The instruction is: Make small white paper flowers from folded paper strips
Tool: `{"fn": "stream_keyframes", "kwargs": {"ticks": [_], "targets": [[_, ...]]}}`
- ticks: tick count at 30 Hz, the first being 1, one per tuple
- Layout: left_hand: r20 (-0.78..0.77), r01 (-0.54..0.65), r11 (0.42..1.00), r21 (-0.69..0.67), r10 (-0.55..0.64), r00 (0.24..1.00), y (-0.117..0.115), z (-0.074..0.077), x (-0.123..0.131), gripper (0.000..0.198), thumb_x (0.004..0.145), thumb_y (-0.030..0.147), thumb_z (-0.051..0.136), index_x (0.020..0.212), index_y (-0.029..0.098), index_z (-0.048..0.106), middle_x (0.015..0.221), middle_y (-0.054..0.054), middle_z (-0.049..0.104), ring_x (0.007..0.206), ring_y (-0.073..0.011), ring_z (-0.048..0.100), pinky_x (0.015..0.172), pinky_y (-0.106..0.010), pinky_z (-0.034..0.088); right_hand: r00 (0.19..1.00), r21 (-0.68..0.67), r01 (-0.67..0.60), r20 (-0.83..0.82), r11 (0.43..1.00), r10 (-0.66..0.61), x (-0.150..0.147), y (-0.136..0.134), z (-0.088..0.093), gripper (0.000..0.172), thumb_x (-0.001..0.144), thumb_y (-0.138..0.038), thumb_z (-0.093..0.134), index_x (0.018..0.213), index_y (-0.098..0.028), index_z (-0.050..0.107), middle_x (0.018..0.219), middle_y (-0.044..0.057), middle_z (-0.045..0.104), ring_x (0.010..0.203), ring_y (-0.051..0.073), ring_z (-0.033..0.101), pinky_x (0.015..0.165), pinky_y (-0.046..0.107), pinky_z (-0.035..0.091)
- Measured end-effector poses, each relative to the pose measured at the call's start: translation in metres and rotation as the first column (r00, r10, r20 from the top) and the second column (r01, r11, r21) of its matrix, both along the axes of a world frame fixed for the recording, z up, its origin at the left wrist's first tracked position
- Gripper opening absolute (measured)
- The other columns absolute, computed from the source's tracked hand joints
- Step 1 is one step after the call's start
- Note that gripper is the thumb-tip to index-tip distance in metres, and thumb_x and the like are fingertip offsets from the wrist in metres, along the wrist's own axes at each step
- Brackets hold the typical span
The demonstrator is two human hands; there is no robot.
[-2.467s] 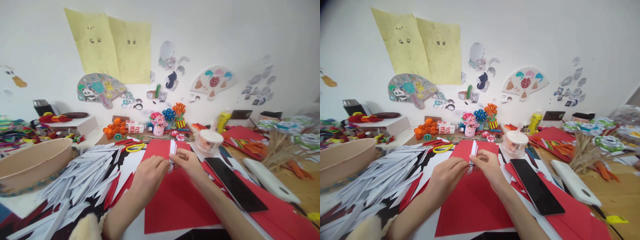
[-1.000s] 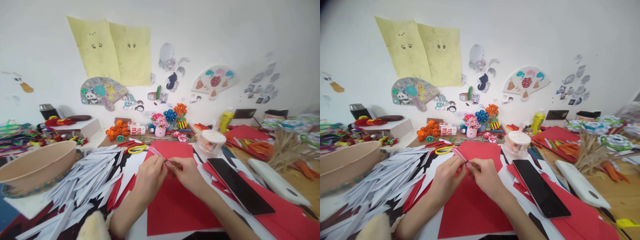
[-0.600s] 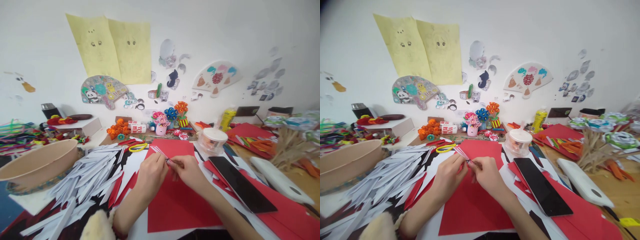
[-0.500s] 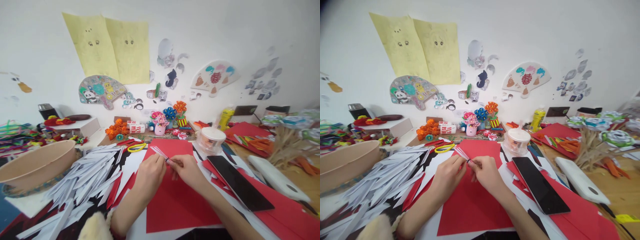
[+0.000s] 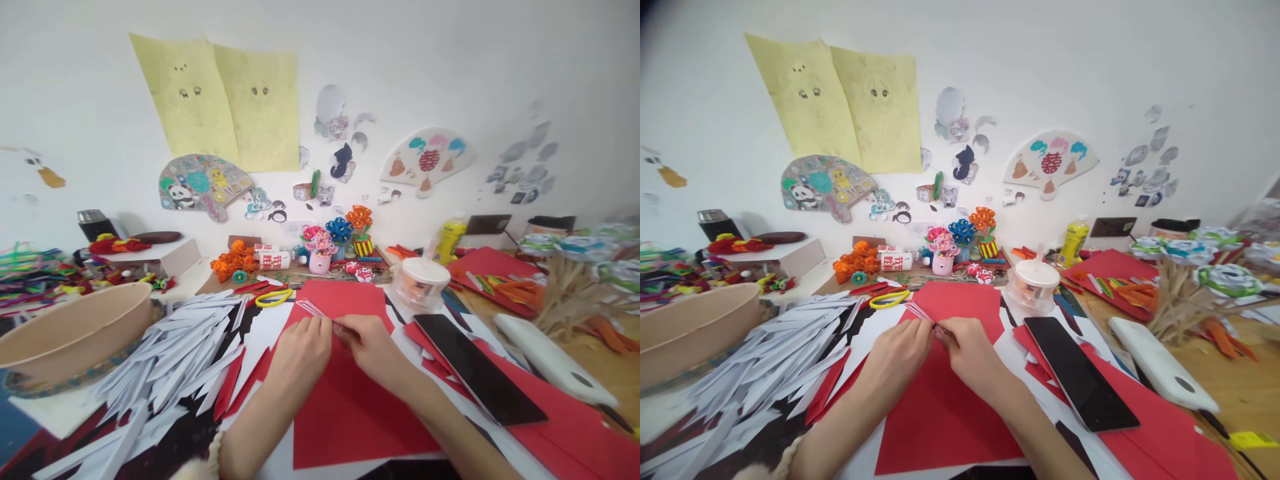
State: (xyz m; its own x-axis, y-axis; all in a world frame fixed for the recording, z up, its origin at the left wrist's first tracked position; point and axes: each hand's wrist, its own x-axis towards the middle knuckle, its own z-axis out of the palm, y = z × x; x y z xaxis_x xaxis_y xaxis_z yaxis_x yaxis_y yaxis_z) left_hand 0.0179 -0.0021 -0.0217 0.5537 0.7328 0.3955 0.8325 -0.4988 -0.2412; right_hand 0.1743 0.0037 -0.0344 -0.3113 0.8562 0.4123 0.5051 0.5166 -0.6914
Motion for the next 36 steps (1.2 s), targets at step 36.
{"fn": "stream_keyframes", "kwargs": {"ticks": [36], "targets": [[0.411,0.029,0.998,-0.053,-0.004,0.911,0.002,0.007,-0.009,0.02,0.081,0.012,0.045,0.062,0.019,0.041,0.055,0.004,0.045,0.048,-0.0101,0.04,0.049,-0.023,0.026,0.989,0.198,-0.034,0.147,0.98,0.005,-0.003,-0.004,0.0,0.031,0.094,-0.02,0.04,0.064,-0.018,0.049,0.059,0.002,0.054,0.052,0.013,0.046,0.053,0.025,0.029]]}}
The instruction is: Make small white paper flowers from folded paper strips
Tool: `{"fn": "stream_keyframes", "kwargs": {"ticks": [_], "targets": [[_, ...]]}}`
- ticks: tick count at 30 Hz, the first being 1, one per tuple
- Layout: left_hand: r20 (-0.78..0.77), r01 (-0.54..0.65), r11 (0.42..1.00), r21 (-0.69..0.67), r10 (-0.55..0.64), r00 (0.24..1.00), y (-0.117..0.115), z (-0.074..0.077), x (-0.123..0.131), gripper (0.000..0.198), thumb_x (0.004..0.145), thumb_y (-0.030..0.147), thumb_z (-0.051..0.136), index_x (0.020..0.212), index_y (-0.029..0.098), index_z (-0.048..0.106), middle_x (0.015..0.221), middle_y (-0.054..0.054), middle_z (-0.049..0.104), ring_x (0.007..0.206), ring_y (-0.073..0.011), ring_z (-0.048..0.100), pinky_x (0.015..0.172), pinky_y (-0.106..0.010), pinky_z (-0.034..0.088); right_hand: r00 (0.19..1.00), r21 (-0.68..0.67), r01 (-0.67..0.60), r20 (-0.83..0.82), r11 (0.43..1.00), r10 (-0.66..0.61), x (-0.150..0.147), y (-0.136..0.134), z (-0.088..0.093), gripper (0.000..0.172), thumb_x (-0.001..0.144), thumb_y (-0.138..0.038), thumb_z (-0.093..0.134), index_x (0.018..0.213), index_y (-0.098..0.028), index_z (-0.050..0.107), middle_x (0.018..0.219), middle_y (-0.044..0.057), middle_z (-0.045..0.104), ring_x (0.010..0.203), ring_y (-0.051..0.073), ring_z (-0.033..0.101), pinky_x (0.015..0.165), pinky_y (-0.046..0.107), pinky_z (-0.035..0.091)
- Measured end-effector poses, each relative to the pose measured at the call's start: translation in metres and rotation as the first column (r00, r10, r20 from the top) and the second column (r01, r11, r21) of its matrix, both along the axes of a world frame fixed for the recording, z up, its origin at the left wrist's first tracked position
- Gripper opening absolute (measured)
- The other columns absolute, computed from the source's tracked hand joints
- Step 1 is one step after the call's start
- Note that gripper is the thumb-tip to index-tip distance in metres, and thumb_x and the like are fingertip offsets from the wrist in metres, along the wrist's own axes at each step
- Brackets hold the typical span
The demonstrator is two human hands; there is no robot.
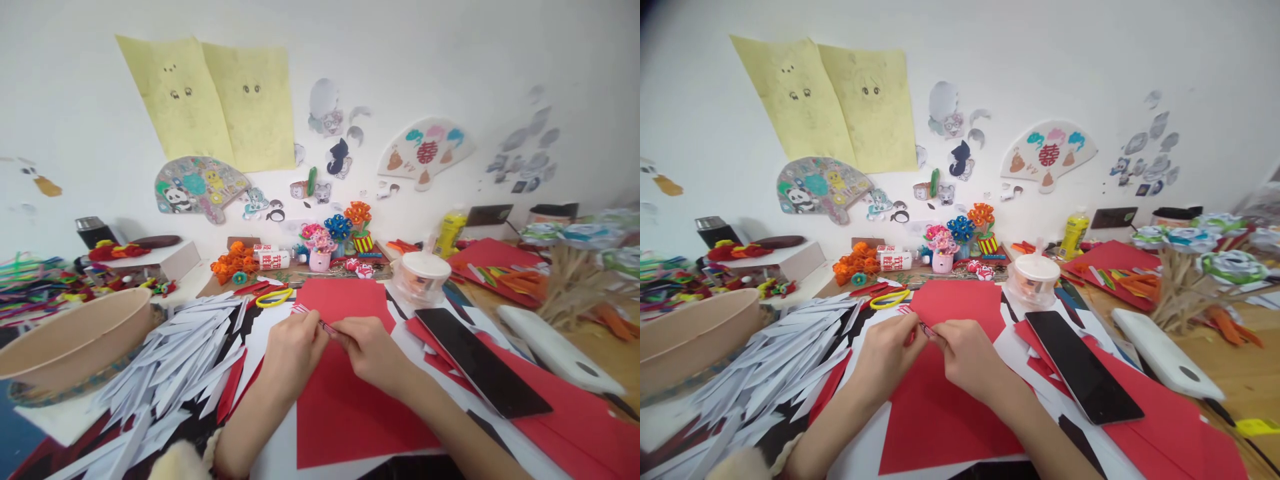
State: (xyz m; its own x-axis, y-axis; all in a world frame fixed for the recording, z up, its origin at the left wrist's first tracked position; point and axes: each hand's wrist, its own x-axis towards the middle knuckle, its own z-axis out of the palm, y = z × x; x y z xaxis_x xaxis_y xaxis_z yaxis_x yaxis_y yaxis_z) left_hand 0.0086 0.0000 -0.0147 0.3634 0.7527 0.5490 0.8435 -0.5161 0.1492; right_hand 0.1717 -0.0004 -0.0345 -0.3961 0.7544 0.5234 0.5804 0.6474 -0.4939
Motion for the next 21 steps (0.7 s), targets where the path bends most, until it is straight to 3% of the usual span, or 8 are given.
{"fn": "stream_keyframes", "kwargs": {"ticks": [7,11,21], "targets": [[-0.059,0.075,0.994,0.084,-0.07,0.996,0.0025,-0.0002,-0.0036,0.02,0.09,0.017,0.038,0.077,0.019,0.052,0.066,0.001,0.059,0.057,-0.0127,0.053,0.054,-0.025,0.034,0.992,0.017,0.097,-0.081,0.995,-0.095,0.0035,0.0022,0.002,0.029,0.094,-0.024,0.04,0.07,-0.018,0.055,0.062,0.004,0.057,0.054,0.014,0.05,0.053,0.025,0.031],[0.026,0.019,0.999,0.026,-0.02,0.999,0.0009,0.0019,-0.0043,0.012,0.091,0.027,0.044,0.091,0.02,0.053,0.075,0.002,0.064,0.061,-0.0125,0.058,0.056,-0.024,0.038,0.988,-0.017,0.075,-0.131,0.997,-0.076,0.0029,0.0016,0.0017,0.023,0.093,-0.025,0.043,0.074,-0.018,0.056,0.064,0.003,0.058,0.055,0.014,0.049,0.054,0.024,0.033],[-0.102,-0.042,0.987,-0.155,0.027,0.994,-0.0036,-0.0023,0.0041,0.015,0.093,0.018,0.037,0.085,0.018,0.05,0.075,-0.003,0.064,0.066,-0.0174,0.062,0.055,-0.025,0.037,0.997,-0.01,0.004,-0.083,1.0,-0.005,0.0024,0.0018,-0.0025,0.029,0.092,-0.018,0.039,0.065,-0.019,0.046,0.06,0.0,0.049,0.053,0.013,0.045,0.051,0.024,0.031]]}}
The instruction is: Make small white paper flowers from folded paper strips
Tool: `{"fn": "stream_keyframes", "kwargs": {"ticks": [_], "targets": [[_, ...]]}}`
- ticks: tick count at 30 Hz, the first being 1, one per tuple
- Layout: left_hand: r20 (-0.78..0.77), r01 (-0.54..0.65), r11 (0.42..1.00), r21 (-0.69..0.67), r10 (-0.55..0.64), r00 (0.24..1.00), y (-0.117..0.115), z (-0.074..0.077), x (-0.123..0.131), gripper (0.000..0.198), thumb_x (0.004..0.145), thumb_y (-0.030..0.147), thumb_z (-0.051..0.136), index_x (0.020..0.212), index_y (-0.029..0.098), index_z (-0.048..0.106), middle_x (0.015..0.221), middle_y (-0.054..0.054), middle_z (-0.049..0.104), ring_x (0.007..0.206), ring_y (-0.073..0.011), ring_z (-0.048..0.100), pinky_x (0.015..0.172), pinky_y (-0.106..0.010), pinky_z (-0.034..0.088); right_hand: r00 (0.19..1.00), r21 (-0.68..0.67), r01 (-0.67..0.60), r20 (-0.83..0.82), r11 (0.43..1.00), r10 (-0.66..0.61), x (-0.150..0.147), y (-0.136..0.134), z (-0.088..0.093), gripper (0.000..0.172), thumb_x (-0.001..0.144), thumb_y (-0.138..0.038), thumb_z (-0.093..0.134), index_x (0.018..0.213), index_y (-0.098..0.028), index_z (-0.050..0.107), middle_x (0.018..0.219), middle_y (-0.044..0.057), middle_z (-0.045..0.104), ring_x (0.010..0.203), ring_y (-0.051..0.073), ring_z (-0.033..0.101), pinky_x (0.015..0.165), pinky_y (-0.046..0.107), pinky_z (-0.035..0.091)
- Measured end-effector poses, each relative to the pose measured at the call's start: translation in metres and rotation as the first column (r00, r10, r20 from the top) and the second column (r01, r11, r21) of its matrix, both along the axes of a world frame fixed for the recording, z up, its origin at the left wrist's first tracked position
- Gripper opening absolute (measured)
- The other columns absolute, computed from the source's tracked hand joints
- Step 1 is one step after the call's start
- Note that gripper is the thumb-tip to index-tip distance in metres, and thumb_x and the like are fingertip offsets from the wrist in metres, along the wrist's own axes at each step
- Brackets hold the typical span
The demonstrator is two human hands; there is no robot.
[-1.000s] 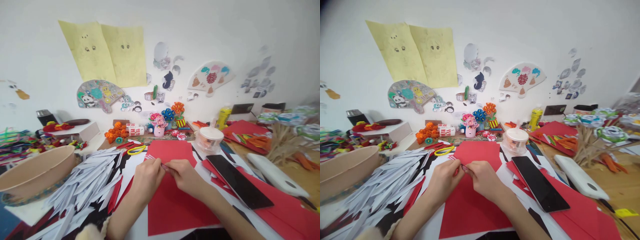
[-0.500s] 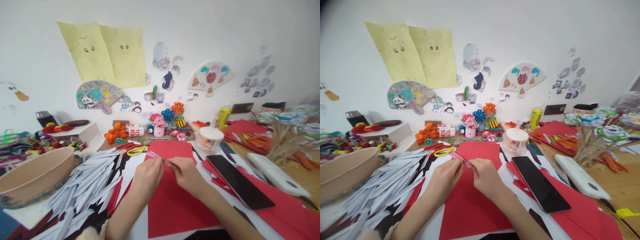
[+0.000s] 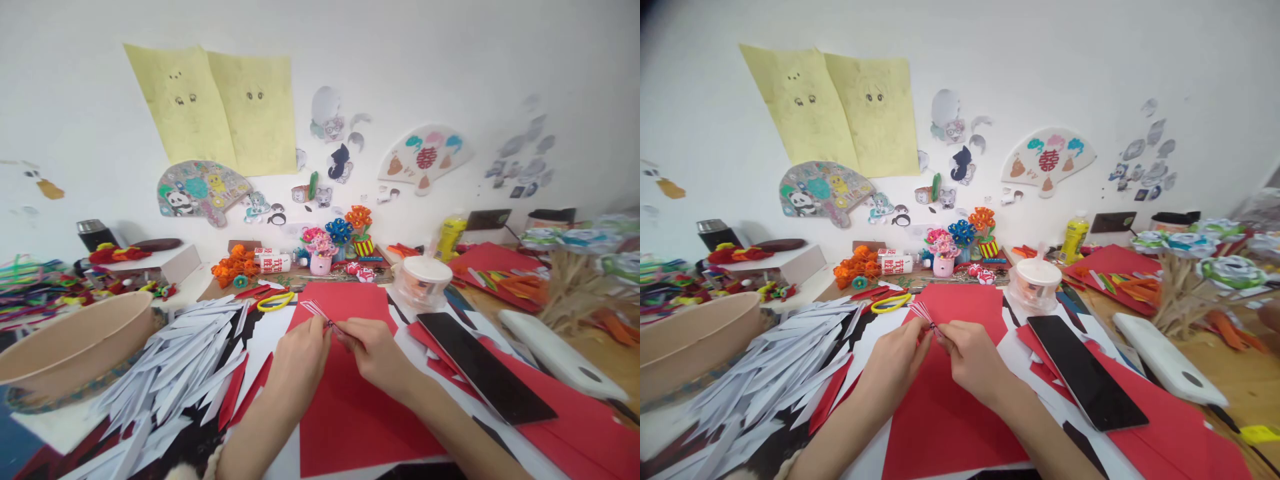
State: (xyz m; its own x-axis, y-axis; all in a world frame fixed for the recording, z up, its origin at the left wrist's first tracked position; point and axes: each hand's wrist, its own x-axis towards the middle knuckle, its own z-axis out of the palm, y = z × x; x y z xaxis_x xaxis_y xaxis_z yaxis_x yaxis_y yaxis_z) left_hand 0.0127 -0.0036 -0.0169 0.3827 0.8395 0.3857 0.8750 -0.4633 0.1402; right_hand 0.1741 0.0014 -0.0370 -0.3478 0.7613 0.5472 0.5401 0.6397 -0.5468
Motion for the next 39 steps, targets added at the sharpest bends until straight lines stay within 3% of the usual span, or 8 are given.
{"fn": "stream_keyframes", "kwargs": {"ticks": [7,14,23,26,28,32,35,39], "targets": [[0.101,0.035,0.998,-0.046,-0.03,0.994,-0.003,-0.002,0.002,0.02,0.088,0.012,0.038,0.071,0.021,0.038,0.059,0.003,0.051,0.05,-0.0135,0.047,0.048,-0.024,0.027,0.998,0.014,-0.042,0.037,0.999,0.041,-0.002,-0.002,-0.004,0.025,0.091,-0.015,0.038,0.069,-0.018,0.05,0.061,0.001,0.047,0.054,0.013,0.044,0.052,0.025,0.03],[0.201,0.069,0.997,0.026,-0.073,0.977,-0.006,-0.001,0.002,0.024,0.083,0.011,0.039,0.064,0.021,0.028,0.053,0.006,0.039,0.045,-0.0106,0.034,0.047,-0.022,0.022,0.996,0.03,-0.084,0.0,0.996,0.084,-0.004,-0.004,-0.001,0.025,0.088,-0.01,0.038,0.067,-0.019,0.047,0.06,-0.001,0.044,0.052,0.012,0.041,0.052,0.024,0.03],[0.23,0.064,0.998,0.015,-0.066,0.971,-0.001,0.007,-0.005,0.026,0.079,0.012,0.043,0.062,0.02,0.026,0.052,0.006,0.036,0.046,-0.009,0.033,0.049,-0.022,0.02,0.997,-0.024,-0.073,-0.025,0.997,0.073,-0.008,-0.008,0.003,0.027,0.093,-0.02,0.041,0.072,-0.017,0.056,0.064,0.003,0.055,0.056,0.013,0.049,0.053,0.024,0.032],[0.219,0.075,0.997,-0.025,-0.067,0.974,0.002,0.008,-0.007,0.023,0.08,0.014,0.044,0.062,0.02,0.031,0.052,0.006,0.039,0.047,-0.0094,0.035,0.05,-0.022,0.022,0.996,-0.065,-0.031,-0.087,0.997,0.025,-0.008,-0.006,0.005,0.03,0.093,-0.025,0.043,0.067,-0.017,0.055,0.06,0.002,0.054,0.052,0.012,0.048,0.052,0.024,0.032],[0.213,0.074,0.996,-0.04,-0.064,0.975,0.005,0.009,-0.008,0.018,0.085,0.018,0.042,0.067,0.02,0.04,0.054,0.005,0.045,0.049,-0.0099,0.039,0.051,-0.022,0.025,0.979,-0.18,-0.004,-0.201,0.984,-0.032,-0.009,-0.004,0.007,0.033,0.093,-0.032,0.044,0.065,-0.017,0.053,0.056,0.0,0.053,0.049,0.012,0.048,0.05,0.023,0.034],[0.203,0.026,0.994,-0.102,-0.005,0.979,0.008,0.009,-0.011,0.02,0.091,0.028,0.04,0.079,0.02,0.054,0.064,0.002,0.06,0.052,-0.0115,0.048,0.054,-0.023,0.028,0.896,-0.429,-0.163,-0.441,0.888,-0.049,-0.011,0.0,0.009,0.039,0.091,-0.046,0.044,0.066,-0.017,0.052,0.054,-0.001,0.053,0.044,0.012,0.053,0.048,0.023,0.041],[0.215,0.034,0.993,-0.117,-0.008,0.977,0.006,0.009,-0.01,0.023,0.092,0.028,0.04,0.079,0.02,0.057,0.068,0.001,0.064,0.054,-0.0124,0.052,0.056,-0.023,0.031,0.869,-0.446,-0.222,-0.493,0.867,-0.031,-0.012,0.001,0.009,0.04,0.09,-0.049,0.046,0.067,-0.017,0.053,0.056,-0.001,0.053,0.045,0.012,0.054,0.048,0.023,0.042],[0.263,0.049,0.995,-0.081,-0.026,0.965,0.004,0.008,-0.008,0.02,0.091,0.026,0.041,0.08,0.02,0.057,0.068,0.001,0.063,0.057,-0.0128,0.055,0.057,-0.023,0.032,0.903,-0.413,-0.164,-0.428,0.896,-0.032,-0.013,-0.001,0.007,0.038,0.09,-0.048,0.047,0.069,-0.017,0.054,0.059,-0.001,0.054,0.048,0.011,0.053,0.05,0.023,0.042]]}}
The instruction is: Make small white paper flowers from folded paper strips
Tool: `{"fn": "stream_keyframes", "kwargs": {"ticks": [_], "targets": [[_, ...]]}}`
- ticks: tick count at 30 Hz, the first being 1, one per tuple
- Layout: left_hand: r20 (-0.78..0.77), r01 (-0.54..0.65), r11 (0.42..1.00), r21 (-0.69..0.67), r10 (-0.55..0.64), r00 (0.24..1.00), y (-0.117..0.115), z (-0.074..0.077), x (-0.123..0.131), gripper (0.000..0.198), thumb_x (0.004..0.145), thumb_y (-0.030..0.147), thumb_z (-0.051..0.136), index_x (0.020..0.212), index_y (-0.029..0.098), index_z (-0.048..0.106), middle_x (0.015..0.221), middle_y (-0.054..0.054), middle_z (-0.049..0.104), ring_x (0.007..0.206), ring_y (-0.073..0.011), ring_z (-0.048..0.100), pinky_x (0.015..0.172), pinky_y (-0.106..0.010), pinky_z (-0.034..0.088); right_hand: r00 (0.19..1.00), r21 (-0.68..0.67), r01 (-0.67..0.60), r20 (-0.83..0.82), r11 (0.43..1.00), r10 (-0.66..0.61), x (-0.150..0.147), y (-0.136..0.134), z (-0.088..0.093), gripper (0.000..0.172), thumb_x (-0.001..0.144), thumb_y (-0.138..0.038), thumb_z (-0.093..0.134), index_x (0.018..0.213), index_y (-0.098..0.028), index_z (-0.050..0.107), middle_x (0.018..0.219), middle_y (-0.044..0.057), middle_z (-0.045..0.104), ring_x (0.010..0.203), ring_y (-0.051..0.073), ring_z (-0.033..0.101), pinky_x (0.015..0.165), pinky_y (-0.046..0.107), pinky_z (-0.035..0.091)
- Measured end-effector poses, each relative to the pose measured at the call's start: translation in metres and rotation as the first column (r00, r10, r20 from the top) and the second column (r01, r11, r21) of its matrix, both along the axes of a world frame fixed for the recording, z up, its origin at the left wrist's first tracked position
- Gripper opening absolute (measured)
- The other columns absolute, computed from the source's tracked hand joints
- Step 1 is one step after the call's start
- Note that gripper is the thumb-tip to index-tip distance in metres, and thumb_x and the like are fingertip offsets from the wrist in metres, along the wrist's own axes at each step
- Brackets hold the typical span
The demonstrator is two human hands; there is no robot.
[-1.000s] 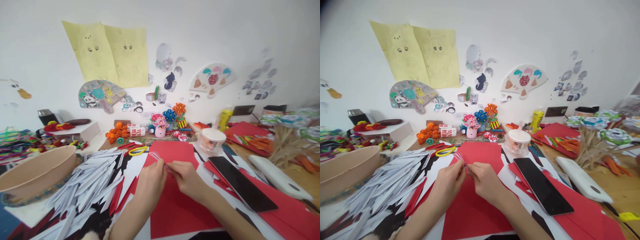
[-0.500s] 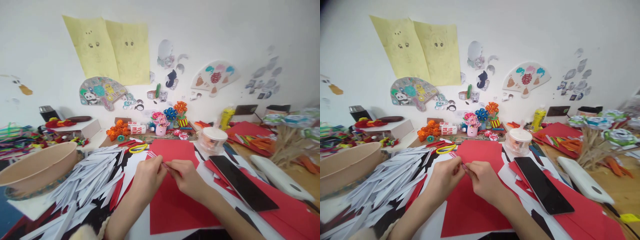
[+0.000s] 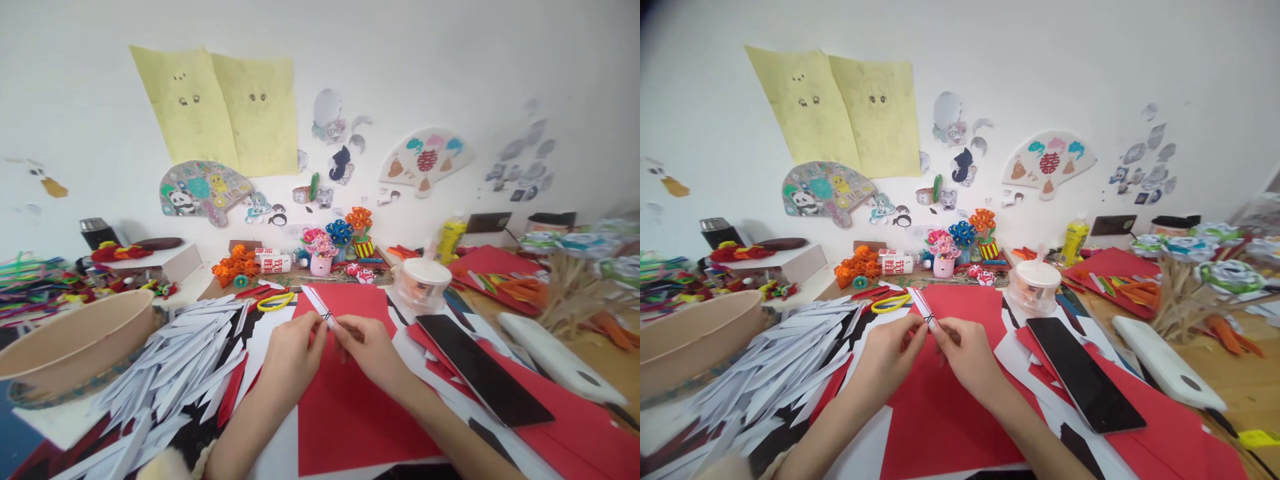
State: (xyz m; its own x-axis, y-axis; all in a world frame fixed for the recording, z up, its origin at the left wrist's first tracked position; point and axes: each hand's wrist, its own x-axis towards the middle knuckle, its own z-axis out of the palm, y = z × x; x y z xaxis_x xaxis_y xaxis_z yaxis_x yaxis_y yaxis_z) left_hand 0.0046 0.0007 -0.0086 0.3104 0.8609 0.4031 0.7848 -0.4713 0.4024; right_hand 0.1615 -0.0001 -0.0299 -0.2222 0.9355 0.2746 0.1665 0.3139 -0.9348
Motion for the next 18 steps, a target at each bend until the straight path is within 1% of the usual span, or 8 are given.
{"fn": "stream_keyframes", "kwargs": {"ticks": [5,8,11,15,18], "targets": [[-0.009,0.036,0.999,0.01,-0.036,0.999,0.001,-0.002,-0.001,0.025,0.091,0.024,0.038,0.068,0.019,0.049,0.06,0.002,0.057,0.052,-0.0123,0.05,0.053,-0.023,0.031,0.995,0.069,0.002,0.094,0.998,-0.009,0.001,-0.002,-0.001,0.038,0.092,-0.044,0.046,0.065,-0.017,0.05,0.058,-0.001,0.053,0.05,0.011,0.051,0.05,0.022,0.037],[0.023,0.068,0.998,-0.005,-0.068,0.997,0.001,-0.004,-0.002,0.023,0.09,0.022,0.039,0.069,0.019,0.047,0.061,0.002,0.057,0.053,-0.0114,0.049,0.053,-0.022,0.031,0.995,0.076,-0.022,0.098,0.997,0.015,0.001,-0.002,-0.001,0.037,0.093,-0.043,0.044,0.065,-0.018,0.049,0.058,-0.001,0.053,0.051,0.011,0.051,0.051,0.022,0.037],[0.05,0.075,0.997,0.001,-0.075,0.996,0.0,-0.008,-0.001,0.02,0.088,0.02,0.039,0.068,0.019,0.045,0.061,0.003,0.056,0.054,-0.0104,0.049,0.053,-0.021,0.031,0.993,0.091,-0.055,0.105,0.994,0.046,0.001,-0.002,0.0,0.038,0.093,-0.042,0.043,0.065,-0.018,0.047,0.058,-0.001,0.052,0.051,0.011,0.05,0.051,0.022,0.036],[0.058,0.059,0.994,0.09,-0.064,0.996,0.0,-0.012,0.0,0.019,0.082,0.017,0.043,0.064,0.019,0.041,0.057,0.005,0.051,0.05,-0.0085,0.044,0.051,-0.019,0.029,0.991,0.105,-0.087,0.115,0.991,0.075,0.002,-0.004,0.0,0.038,0.094,-0.041,0.043,0.064,-0.018,0.046,0.055,-0.002,0.05,0.05,0.01,0.048,0.05,0.022,0.034],[0.065,0.064,0.985,0.16,-0.076,0.995,-0.002,-0.012,0.002,0.019,0.078,0.014,0.045,0.061,0.019,0.038,0.053,0.006,0.046,0.048,-0.0074,0.04,0.049,-0.018,0.027,0.989,0.12,-0.102,0.115,0.987,0.088,0.001,-0.005,0.0,0.037,0.094,-0.039,0.043,0.065,-0.018,0.046,0.055,-0.003,0.049,0.05,0.01,0.046,0.05,0.021,0.032]]}}
